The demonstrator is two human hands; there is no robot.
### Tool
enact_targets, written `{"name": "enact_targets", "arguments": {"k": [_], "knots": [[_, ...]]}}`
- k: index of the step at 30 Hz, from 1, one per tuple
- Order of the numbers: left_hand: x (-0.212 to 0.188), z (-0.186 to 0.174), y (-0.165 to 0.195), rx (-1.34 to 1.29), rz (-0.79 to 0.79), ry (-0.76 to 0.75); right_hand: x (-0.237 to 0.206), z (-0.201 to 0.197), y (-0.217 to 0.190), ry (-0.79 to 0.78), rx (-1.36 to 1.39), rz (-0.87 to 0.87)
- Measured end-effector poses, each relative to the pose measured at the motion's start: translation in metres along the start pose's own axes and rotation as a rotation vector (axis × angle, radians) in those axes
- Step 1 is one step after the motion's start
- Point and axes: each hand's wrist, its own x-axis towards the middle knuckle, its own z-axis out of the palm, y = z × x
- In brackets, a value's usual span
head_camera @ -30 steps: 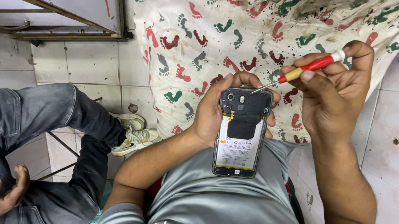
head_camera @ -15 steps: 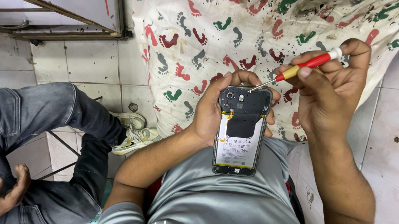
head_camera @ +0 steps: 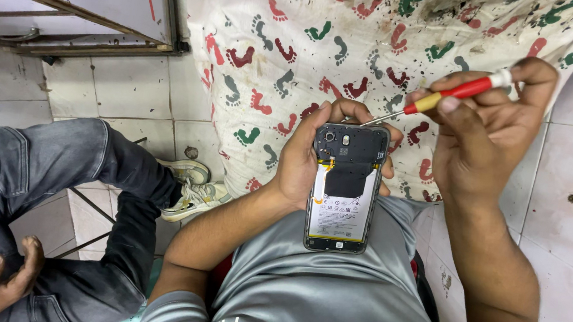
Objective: The person uses a screwdriver to remove screws from the back of a disassembled smartphone, then flips the phone and presses the screen with a finger. The phone remains in the person's hands throughout.
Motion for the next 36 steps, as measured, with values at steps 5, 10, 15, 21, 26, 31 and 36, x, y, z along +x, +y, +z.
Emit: {"name": "enact_targets", "arguments": {"k": [5, 10, 15, 21, 26, 31, 36], "knots": [[0.001, 0.000, -0.003, 0.017, 0.024, 0.013, -0.009, 0.004, -0.010, -0.180, -0.485, -0.341], [0.001, -0.001, -0.004, 0.041, 0.031, 0.033, -0.013, 0.021, -0.020, -0.292, -0.680, -0.494], [0.001, -0.003, -0.004, 0.067, 0.008, 0.031, -0.006, 0.040, -0.037, -0.453, -0.745, -0.632], [0.009, -0.012, -0.009, 0.499, 0.189, 0.162, -0.003, 0.057, -0.058, -0.770, -0.920, -0.423], [0.006, -0.014, -0.011, 0.159, 0.071, 0.106, 0.004, 0.068, -0.075, -0.827, -0.972, -0.500], [0.007, -0.017, -0.007, 0.219, 0.047, 0.169, 0.008, 0.073, -0.074, -0.824, -0.877, -0.430], [0.007, -0.019, -0.012, 0.134, 0.052, 0.133, 0.011, 0.066, -0.065, -0.736, -0.830, -0.377]]}}
